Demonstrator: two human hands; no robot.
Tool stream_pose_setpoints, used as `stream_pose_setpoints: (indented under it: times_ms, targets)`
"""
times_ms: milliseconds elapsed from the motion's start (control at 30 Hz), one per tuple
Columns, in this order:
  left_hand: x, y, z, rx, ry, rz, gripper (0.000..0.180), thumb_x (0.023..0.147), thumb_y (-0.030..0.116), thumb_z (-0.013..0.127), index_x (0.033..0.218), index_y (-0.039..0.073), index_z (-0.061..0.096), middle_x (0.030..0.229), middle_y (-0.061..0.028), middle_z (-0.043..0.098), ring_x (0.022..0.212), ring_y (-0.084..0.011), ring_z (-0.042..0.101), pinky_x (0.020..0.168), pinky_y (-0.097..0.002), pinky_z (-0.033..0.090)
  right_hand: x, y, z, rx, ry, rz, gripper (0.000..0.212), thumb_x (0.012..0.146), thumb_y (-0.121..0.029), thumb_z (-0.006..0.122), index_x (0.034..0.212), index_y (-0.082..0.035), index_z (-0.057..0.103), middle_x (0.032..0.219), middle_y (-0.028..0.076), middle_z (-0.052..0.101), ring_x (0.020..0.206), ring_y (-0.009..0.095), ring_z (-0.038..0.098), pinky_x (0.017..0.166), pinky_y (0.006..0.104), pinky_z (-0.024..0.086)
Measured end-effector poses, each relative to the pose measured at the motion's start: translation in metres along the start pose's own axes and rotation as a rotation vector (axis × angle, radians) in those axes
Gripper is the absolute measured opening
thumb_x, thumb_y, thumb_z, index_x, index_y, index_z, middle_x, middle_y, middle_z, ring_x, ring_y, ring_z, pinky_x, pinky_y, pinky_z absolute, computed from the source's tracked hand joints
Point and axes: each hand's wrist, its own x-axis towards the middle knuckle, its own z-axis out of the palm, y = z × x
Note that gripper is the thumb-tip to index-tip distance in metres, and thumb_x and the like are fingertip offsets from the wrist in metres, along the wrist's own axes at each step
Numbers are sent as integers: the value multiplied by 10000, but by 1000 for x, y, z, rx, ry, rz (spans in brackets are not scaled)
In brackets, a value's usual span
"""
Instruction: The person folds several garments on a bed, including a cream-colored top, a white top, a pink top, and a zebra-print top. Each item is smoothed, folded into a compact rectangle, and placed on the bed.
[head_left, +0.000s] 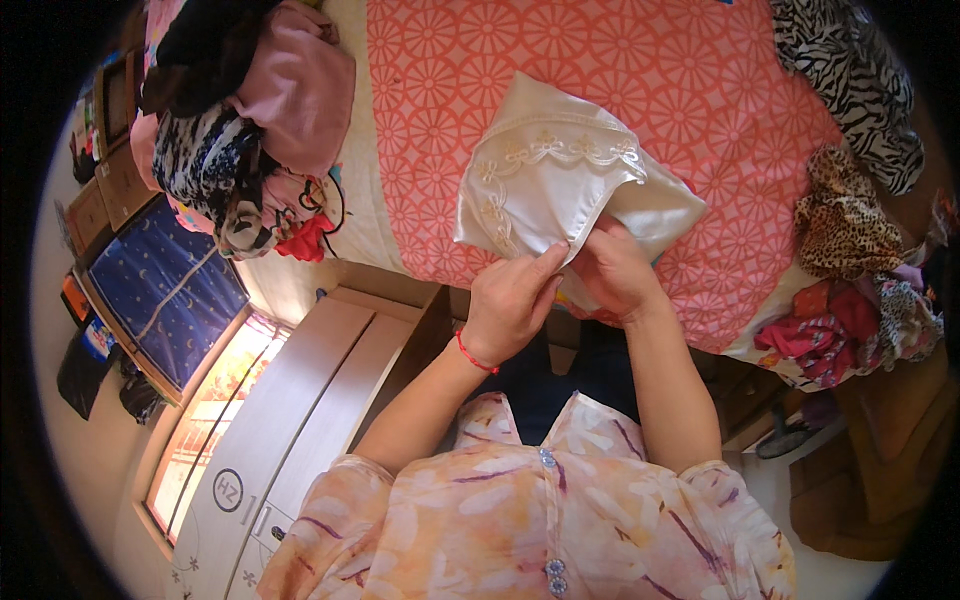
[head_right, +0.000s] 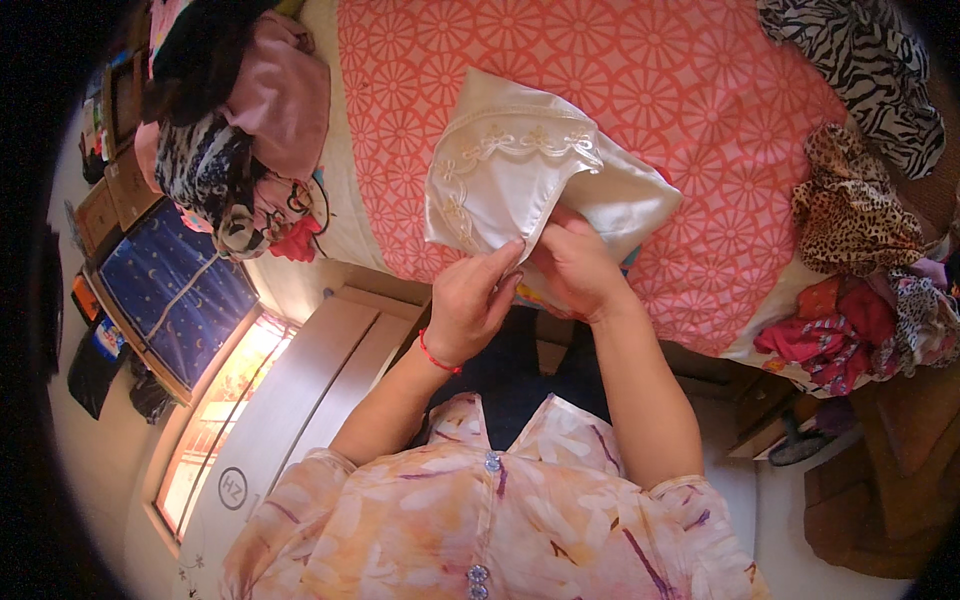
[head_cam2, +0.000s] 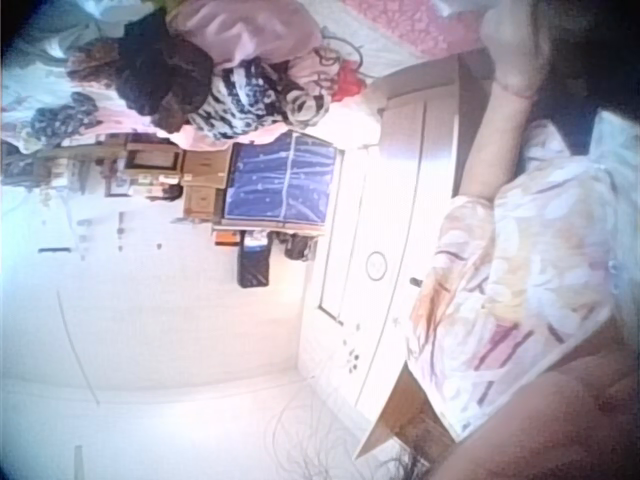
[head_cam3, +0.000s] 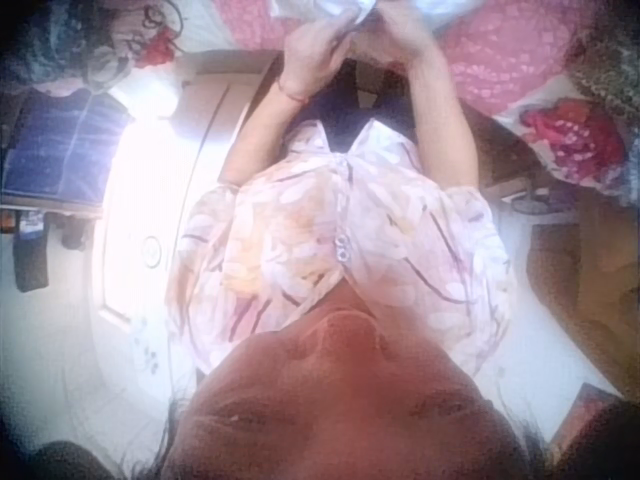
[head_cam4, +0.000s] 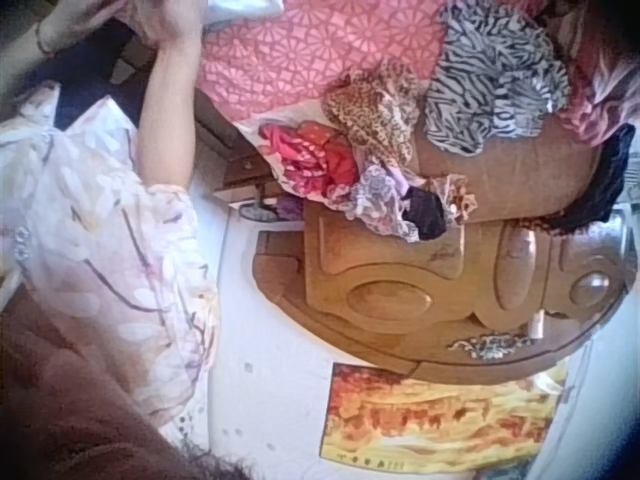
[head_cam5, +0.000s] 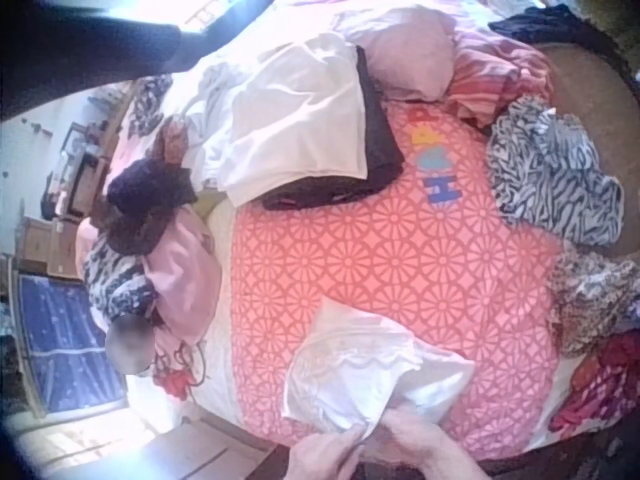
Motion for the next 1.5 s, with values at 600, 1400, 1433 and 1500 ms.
stream_pose_setpoints:
  times_ms: [600, 1400, 1433, 1500]
  targets:
    - [0, 0, 17, 27, -163, 45, 488, 721, 6, 659, 1191, 41, 533, 752, -109, 571, 647, -284, 570, 563, -377, 449, -16, -71, -19, -258, 352, -301, 155, 925, -171, 551, 988, -36, 595, 826, 57, 653, 700, 159, 658, 630, 274, 541]
    - [17, -22, -19, 130, 177, 2, 321, 760, 71, 663, 1070, 18, 602, 925, -131, 616, 835, -303, 577, 762, -376, 453, -19, -112, -27, -1532, 613, -896, 306, 807, -255, 677, 1012, -32, 637, 895, 145, 629, 836, 280, 606, 733, 349, 472]
    - [30, -31, -24, 213, 281, -23, 349, 766, 70, 656, 1102, 10, 584, 962, -148, 606, 850, -313, 572, 789, -380, 447, -14, -107, -22, -1602, 581, -906, 332, 796, -273, 686, 1026, -40, 632, 898, 143, 630, 844, 283, 606, 735, 351, 473]
    - [49, -61, -26, -90, 212, -278, 354, 833, 148, 646, 1138, -11, 561, 1034, -106, 611, 856, -206, 572, 777, -332, 450, -5, -101, -13, -1740, 501, -928, 386, 774, -311, 704, 1053, -55, 624, 905, 138, 630, 858, 290, 605, 740, 356, 475]
